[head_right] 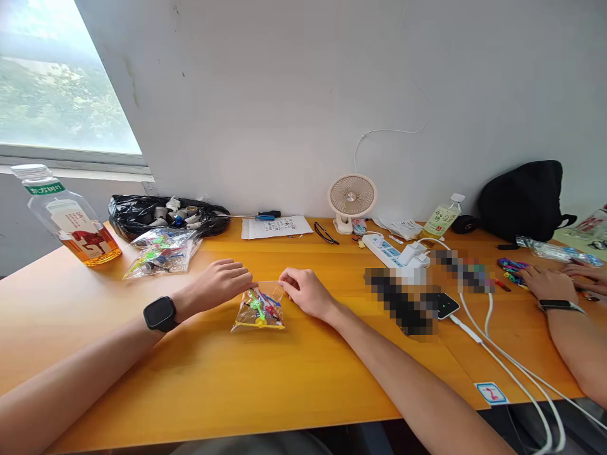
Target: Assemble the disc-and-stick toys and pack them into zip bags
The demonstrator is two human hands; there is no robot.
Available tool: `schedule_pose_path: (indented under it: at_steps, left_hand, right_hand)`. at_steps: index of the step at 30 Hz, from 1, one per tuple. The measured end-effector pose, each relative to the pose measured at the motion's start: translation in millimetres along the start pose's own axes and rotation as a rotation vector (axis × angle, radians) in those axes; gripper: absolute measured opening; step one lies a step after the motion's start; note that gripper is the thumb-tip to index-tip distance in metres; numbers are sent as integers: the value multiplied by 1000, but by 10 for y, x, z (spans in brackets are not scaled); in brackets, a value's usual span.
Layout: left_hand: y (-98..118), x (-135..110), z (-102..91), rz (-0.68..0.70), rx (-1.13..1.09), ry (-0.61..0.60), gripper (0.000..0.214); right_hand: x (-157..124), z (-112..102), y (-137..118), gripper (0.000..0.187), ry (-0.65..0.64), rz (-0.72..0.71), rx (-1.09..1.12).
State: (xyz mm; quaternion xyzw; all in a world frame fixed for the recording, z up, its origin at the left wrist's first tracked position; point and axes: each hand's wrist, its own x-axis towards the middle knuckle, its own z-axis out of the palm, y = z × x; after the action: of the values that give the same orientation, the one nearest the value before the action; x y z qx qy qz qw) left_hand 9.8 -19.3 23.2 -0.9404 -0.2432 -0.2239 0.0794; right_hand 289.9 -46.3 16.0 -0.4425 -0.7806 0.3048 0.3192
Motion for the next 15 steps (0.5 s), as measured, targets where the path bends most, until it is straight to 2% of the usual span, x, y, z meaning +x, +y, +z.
schedule_pose_path:
  at_steps: [3, 6, 9, 12, 15]
  left_hand:
    - [5, 18, -30, 81, 72, -10, 29]
    - [20, 10, -34, 81, 65, -22, 23]
    - [17, -7, -27, 50, 84, -46, 20]
    - [-3, -23, -15, 4, 54, -98, 18]
    - [-19, -37, 13, -92, -12, -116, 28]
  right_hand:
    - [4, -13, 26, 21, 22, -40, -86]
    - [0, 0, 31, 18, 43, -81, -117]
    - [-8, 27, 37, 15, 62, -93, -104]
    - [-14, 35, 48, 20, 54, -79, -107]
    - [-22, 25, 43, 28, 26, -62, -103]
